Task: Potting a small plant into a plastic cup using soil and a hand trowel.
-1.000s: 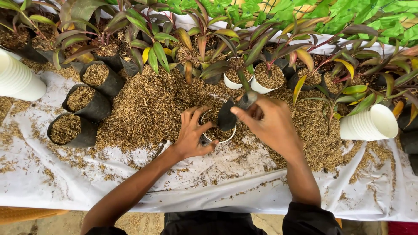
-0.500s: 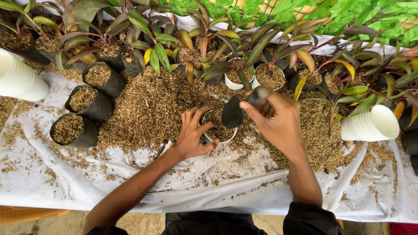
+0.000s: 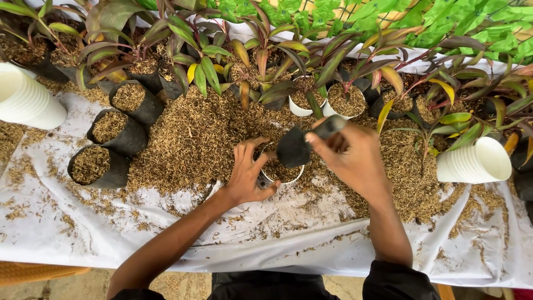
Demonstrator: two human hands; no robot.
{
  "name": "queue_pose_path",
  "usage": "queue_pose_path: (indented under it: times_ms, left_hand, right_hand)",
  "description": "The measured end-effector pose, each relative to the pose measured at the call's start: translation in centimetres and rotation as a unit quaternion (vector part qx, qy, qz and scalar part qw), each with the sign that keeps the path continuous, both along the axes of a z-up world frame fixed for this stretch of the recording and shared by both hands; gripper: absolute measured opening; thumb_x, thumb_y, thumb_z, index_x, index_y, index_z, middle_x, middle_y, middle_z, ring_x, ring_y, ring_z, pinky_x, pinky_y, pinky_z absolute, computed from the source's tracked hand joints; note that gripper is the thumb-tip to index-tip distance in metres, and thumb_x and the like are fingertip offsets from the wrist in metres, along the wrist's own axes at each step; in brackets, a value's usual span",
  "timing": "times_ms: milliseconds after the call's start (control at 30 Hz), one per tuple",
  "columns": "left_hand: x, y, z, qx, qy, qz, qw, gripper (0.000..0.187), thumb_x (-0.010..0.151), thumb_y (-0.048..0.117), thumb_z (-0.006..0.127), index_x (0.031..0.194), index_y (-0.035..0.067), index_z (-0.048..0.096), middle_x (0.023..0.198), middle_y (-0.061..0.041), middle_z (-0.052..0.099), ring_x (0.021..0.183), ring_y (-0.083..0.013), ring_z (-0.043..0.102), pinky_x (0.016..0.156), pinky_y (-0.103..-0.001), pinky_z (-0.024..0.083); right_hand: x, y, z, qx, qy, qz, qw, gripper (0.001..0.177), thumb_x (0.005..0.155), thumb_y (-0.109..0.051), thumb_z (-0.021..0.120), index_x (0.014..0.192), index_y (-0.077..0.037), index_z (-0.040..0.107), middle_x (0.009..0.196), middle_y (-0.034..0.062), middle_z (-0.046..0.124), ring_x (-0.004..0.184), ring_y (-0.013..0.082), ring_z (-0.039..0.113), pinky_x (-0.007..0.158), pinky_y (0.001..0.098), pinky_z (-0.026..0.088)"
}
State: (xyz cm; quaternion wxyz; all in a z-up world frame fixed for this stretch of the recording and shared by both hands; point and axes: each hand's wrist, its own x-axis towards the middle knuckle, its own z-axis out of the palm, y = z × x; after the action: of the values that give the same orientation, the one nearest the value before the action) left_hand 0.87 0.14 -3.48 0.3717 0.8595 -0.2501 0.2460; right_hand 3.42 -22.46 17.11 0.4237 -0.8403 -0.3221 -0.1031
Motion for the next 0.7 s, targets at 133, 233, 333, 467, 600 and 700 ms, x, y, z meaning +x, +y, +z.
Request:
queue_pose_path:
  times_ms: [133, 233, 333, 467, 600, 700]
  left_hand:
    - [0.1, 0.1, -0.2, -0.002, -0.007, 0.002, 1.000, 0.053, 0.075, 0.063, 0.052, 0.109, 0.023, 0.057, 0.133, -0.013, 0.045, 0.117, -0.0316, 0.038, 0.098, -0.051, 0.031]
    - [0.0, 0.2, 0.3, -0.003, -0.009, -0.002, 1.000, 0.052, 0.076, 0.063, 0.051, 0.107, 0.022, 0.058, 0.132, -0.014, 0.045, 0.115, -0.0323, 0.039, 0.096, -0.049, 0.032]
    - [-0.1, 0.2, 0.6, 0.008, -0.004, -0.010, 1.000, 0.050, 0.077, 0.062, 0.050, 0.108, 0.022, 0.057, 0.132, -0.015, 0.044, 0.116, -0.0330, 0.037, 0.096, -0.049, 0.031]
    - [-0.3, 0.1, 0.9, 0.025, 0.015, -0.022, 0.999, 0.054, 0.077, 0.065, 0.049, 0.109, 0.023, 0.059, 0.134, -0.015, 0.043, 0.118, -0.0328, 0.036, 0.098, -0.050, 0.030]
    - [-0.5, 0.0, 1.6, 0.039, 0.028, -0.030, 0.998, 0.052, 0.077, 0.064, 0.049, 0.105, 0.022, 0.060, 0.134, -0.015, 0.043, 0.118, -0.0332, 0.036, 0.098, -0.049, 0.030]
    - [-0.5, -0.1, 0.8, 0.022, 0.022, -0.028, 0.999, 0.052, 0.079, 0.063, 0.048, 0.101, 0.019, 0.062, 0.132, -0.017, 0.046, 0.118, -0.0356, 0.037, 0.100, -0.052, 0.030]
  right_hand:
    - [-0.5, 0.1, 0.0, -0.033, 0.043, 0.005, 0.999, 0.013, 0.089, -0.005, 0.071, 0.098, 0.005, 0.071, 0.062, 0.0184, 0.066, 0.040, 0.0212, 0.058, 0.036, 0.0306, 0.048]
    - [0.0, -0.1, 0.3, 0.007, -0.021, 0.005, 1.000, 0.017, 0.088, -0.006, 0.076, 0.102, 0.002, 0.071, 0.064, 0.0142, 0.066, 0.041, 0.0187, 0.058, 0.037, 0.0262, 0.048]
    - [-0.5, -0.2, 0.3, -0.028, -0.030, -0.020, 0.999, 0.017, 0.088, -0.008, 0.078, 0.102, 0.000, 0.071, 0.063, 0.0126, 0.066, 0.042, 0.0180, 0.059, 0.038, 0.0255, 0.049]
    - [-1.2, 0.3, 0.8, -0.042, 0.083, -0.008, 0.996, 0.013, 0.089, -0.005, 0.072, 0.097, 0.005, 0.072, 0.060, 0.0178, 0.065, 0.041, 0.0196, 0.056, 0.040, 0.0303, 0.049]
    - [-0.9, 0.0, 0.5, -0.034, 0.044, -0.030, 0.998, 0.014, 0.089, -0.008, 0.075, 0.098, 0.001, 0.072, 0.063, 0.0133, 0.065, 0.042, 0.0181, 0.058, 0.042, 0.0278, 0.049]
    - [-0.3, -0.2, -0.6, -0.002, -0.052, -0.088, 0.995, 0.010, 0.093, -0.008, 0.073, 0.095, 0.001, 0.070, 0.054, 0.0101, 0.059, 0.038, 0.0198, 0.054, 0.042, 0.0285, 0.046]
